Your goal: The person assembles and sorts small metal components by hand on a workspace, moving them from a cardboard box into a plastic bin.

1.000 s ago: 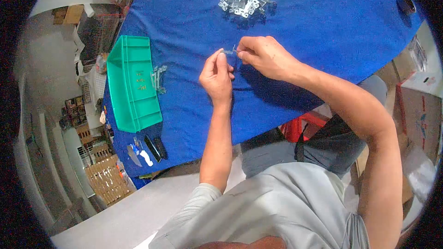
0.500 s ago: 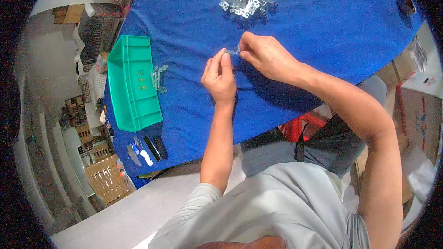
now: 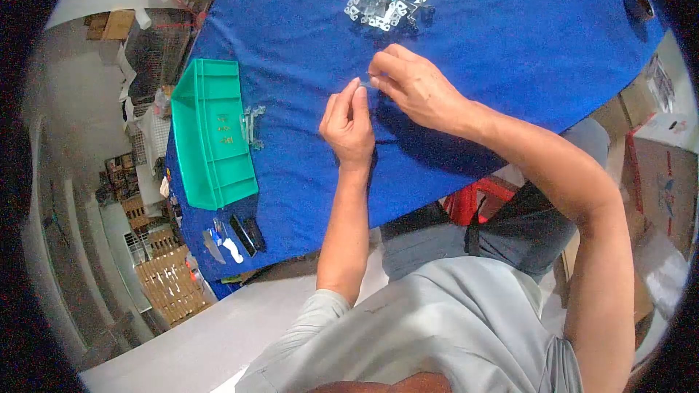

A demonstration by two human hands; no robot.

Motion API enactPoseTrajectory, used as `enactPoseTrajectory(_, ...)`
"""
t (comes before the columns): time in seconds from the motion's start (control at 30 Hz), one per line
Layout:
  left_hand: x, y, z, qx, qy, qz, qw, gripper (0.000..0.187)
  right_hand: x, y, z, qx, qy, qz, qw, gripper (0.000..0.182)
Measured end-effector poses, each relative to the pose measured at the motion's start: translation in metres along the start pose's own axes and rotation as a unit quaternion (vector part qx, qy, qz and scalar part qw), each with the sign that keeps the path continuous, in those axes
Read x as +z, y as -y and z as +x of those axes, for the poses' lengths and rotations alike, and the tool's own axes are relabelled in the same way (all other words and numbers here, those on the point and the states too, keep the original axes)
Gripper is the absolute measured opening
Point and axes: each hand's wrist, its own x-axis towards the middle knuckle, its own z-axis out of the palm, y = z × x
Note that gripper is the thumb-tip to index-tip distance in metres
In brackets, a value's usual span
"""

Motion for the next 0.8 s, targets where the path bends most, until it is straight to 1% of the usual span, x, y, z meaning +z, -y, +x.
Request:
enactPoseTrajectory(0.03,0.0,0.0,0.0,0.012,0.008,0.01,1.0,0.015,0.0,-0.001,0.0,0.0,0.0,0.0,1.0,0.015)
enactPoseTrajectory(0.1,0.001,-0.001,-0.001,0.028,0.019,0.01,0.999,0.015,0.0,-0.004,0.002,-0.056,-0.021,-0.061,0.996,0.012)
enactPoseTrajectory(0.13,0.001,-0.002,-0.001,0.044,0.03,0.009,0.999,0.015,0.001,-0.004,0.003,-0.056,-0.021,-0.06,0.996,0.012)
enactPoseTrajectory(0.2,0.001,0.005,-0.001,0.049,0.018,0.0,0.999,0.018,-0.001,-0.006,0.004,-0.066,-0.029,-0.067,0.995,0.012)
enactPoseTrajectory(0.23,0.0,0.007,-0.001,0.012,0.011,-0.034,0.999,0.018,-0.002,-0.006,0.004,-0.066,-0.029,-0.069,0.995,0.012)
enactPoseTrajectory(0.27,-0.001,0.009,-0.001,-0.025,0.004,-0.069,0.997,0.018,-0.002,-0.006,0.003,-0.073,-0.008,-0.071,0.995,0.012)
enactPoseTrajectory(0.3,-0.003,0.012,0.0,-0.049,0.021,-0.078,0.996,0.018,-0.004,-0.004,0.003,-0.079,0.013,-0.073,0.994,0.012)
enactPoseTrajectory(0.33,-0.003,0.012,0.0,-0.048,0.021,-0.082,0.995,0.018,-0.005,-0.001,0.003,-0.079,0.013,-0.076,0.994,0.012)
enactPoseTrajectory(0.4,-0.001,0.011,-0.001,-0.107,0.011,-0.167,0.98,0.017,-0.007,0.005,0.005,-0.061,0.047,-0.078,0.994,0.01)
enactPoseTrajectory(0.47,-0.002,0.012,-0.001,-0.117,0.021,-0.159,0.98,0.019,-0.005,0.002,0.004,-0.063,0.042,-0.08,0.994,0.01)
enactPoseTrajectory(0.53,0.0,0.015,-0.001,-0.2,-0.02,-0.185,0.962,0.025,-0.004,0.002,0.003,-0.046,0.058,-0.059,0.996,0.013)
enactPoseTrajectory(0.57,-0.001,0.022,-0.003,-0.216,-0.009,-0.217,0.952,0.031,-0.004,0.002,0.001,-0.052,0.058,-0.051,0.996,0.014)
enactPoseTrajectory(0.6,-0.002,0.021,-0.002,-0.216,-0.008,-0.22,0.951,0.031,-0.005,0.003,0.001,-0.051,0.057,-0.054,0.996,0.014)
enactPoseTrajectory(0.67,-0.003,0.019,-0.002,-0.223,-0.028,-0.322,0.919,0.033,-0.007,0.006,0.002,-0.054,0.058,-0.052,0.995,0.014)
enactPoseTrajectory(0.73,-0.004,0.02,-0.001,-0.217,-0.024,-0.346,0.913,0.036,-0.008,0.006,0.002,-0.056,0.061,-0.051,0.995,0.014)
enactPoseTrajectory(0.8,-0.005,0.02,-0.001,-0.22,-0.036,-0.389,0.894,0.038,-0.008,0.006,0.002,-0.058,0.063,-0.051,0.995,0.014)
